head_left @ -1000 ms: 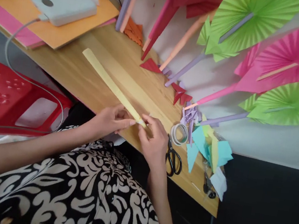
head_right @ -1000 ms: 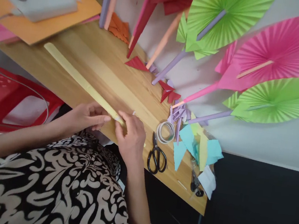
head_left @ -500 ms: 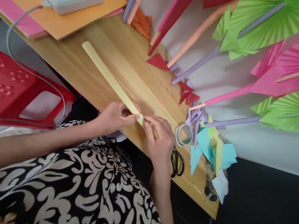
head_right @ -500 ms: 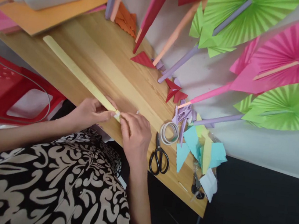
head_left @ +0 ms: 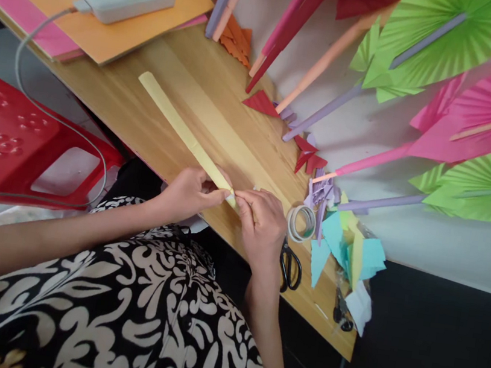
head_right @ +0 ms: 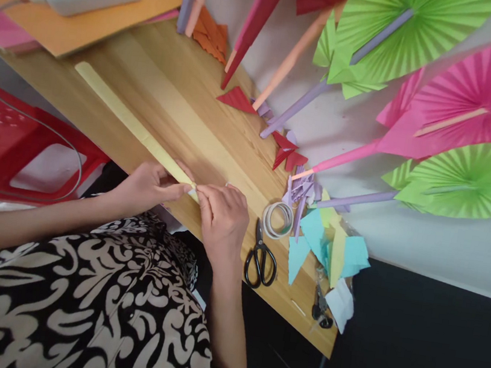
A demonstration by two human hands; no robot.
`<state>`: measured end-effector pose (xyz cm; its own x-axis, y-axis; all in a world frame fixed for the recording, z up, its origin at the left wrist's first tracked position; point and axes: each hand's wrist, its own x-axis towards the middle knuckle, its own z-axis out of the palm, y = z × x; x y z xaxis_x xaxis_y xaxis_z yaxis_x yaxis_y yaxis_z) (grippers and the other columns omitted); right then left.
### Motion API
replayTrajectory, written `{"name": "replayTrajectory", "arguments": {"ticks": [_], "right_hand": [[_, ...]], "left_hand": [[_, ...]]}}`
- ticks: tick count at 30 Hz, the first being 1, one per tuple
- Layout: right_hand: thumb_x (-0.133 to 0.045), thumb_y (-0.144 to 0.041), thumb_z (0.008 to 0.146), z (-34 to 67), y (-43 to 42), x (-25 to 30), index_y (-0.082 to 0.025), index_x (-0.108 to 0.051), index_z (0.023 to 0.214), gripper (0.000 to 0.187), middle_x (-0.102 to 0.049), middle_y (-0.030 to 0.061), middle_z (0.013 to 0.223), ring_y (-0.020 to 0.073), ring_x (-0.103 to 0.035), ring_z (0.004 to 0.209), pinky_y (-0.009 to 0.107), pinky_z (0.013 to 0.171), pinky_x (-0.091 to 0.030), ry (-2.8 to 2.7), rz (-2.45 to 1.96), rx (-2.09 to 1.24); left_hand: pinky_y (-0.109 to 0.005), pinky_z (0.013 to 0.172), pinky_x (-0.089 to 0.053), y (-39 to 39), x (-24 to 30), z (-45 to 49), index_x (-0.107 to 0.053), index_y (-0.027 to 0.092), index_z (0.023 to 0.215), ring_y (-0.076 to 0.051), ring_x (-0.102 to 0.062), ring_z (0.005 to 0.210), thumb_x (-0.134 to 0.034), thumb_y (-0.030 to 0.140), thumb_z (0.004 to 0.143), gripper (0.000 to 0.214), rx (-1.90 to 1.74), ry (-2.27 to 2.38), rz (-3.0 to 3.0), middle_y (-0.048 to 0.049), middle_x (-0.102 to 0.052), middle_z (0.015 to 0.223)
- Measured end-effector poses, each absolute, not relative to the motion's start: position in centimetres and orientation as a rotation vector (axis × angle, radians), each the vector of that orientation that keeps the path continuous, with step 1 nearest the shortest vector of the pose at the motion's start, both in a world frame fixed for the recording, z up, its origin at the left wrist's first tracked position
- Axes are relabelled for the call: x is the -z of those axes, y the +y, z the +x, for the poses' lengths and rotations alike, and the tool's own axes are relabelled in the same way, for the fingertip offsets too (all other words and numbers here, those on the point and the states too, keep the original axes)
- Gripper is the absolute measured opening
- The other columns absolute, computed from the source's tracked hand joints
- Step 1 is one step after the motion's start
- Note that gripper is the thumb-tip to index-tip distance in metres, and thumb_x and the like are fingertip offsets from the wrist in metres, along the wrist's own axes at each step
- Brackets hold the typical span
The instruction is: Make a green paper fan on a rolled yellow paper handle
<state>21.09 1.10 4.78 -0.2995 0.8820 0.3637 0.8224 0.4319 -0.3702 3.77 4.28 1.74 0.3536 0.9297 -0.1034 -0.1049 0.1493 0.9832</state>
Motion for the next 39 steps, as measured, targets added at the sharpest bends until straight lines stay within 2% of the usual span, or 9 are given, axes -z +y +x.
{"name": "replayTrajectory", "arguments": {"ticks": [12, 18, 22, 32, 39], "right_hand": [[-0.052, -0.023, 0.099, 20.82, 1.18, -4.90, -0.024, -0.068, 0.094, 0.017, -0.075, 0.0032, 0.088, 0.0189, -0.068, 0.085, 0.037, 0.087, -0.050, -2.171, -1.470, -0.133], [-0.053, -0.025, 0.099, 20.76, 1.06, -5.36, -0.025, -0.069, 0.098, 0.016, -0.076, 0.0031, 0.092, 0.0193, -0.069, 0.089, 0.039, 0.090, -0.050, -2.171, -1.466, -0.181], [-0.058, -0.026, 0.097, 20.57, 1.16, -5.33, -0.024, -0.069, 0.094, 0.012, -0.076, 0.0026, 0.089, 0.0186, -0.068, 0.086, 0.037, 0.087, -0.050, -2.161, -1.475, -0.186], [-0.054, -0.024, 0.098, 20.34, 1.35, -5.10, -0.022, -0.067, 0.090, 0.015, -0.073, 0.0025, 0.085, 0.0180, -0.066, 0.084, 0.034, 0.083, -0.048, -2.141, -1.502, -0.180], [-0.052, -0.024, 0.100, 20.59, 0.95, -5.05, -0.023, -0.070, 0.095, 0.019, -0.075, 0.0019, 0.090, 0.0168, -0.068, 0.086, 0.033, 0.082, -0.049, -2.097, -1.501, -0.200]], "left_hand": [[-0.019, 0.058, -0.050, 4.31, -1.36, 3.76, -0.066, 0.015, 0.085, -0.012, -0.064, 0.070, -0.064, 0.026, 0.079, 0.012, -0.956, 0.933, 1.202, -0.0021, -0.071, 0.080], [-0.020, 0.058, -0.051, 4.27, -1.46, 3.78, -0.066, 0.015, 0.085, -0.012, -0.064, 0.069, -0.063, 0.026, 0.080, 0.013, -0.935, 0.934, 1.191, -0.0010, -0.070, 0.077], [-0.021, 0.060, -0.053, 4.20, -1.50, 3.76, -0.065, 0.015, 0.083, -0.012, -0.063, 0.069, -0.062, 0.026, 0.081, 0.012, -0.945, 0.921, 1.191, -0.0005, -0.068, 0.075], [-0.020, 0.065, -0.053, 4.20, -1.28, 3.74, -0.067, 0.013, 0.085, -0.012, -0.064, 0.070, -0.062, 0.024, 0.080, 0.013, -0.954, 0.915, 1.189, -0.0017, -0.071, 0.078], [-0.022, 0.066, -0.053, 4.25, -1.12, 3.81, -0.069, 0.013, 0.085, -0.013, -0.066, 0.072, -0.062, 0.025, 0.080, 0.015, -0.968, 0.920, 1.196, -0.0037, -0.074, 0.082]]}}
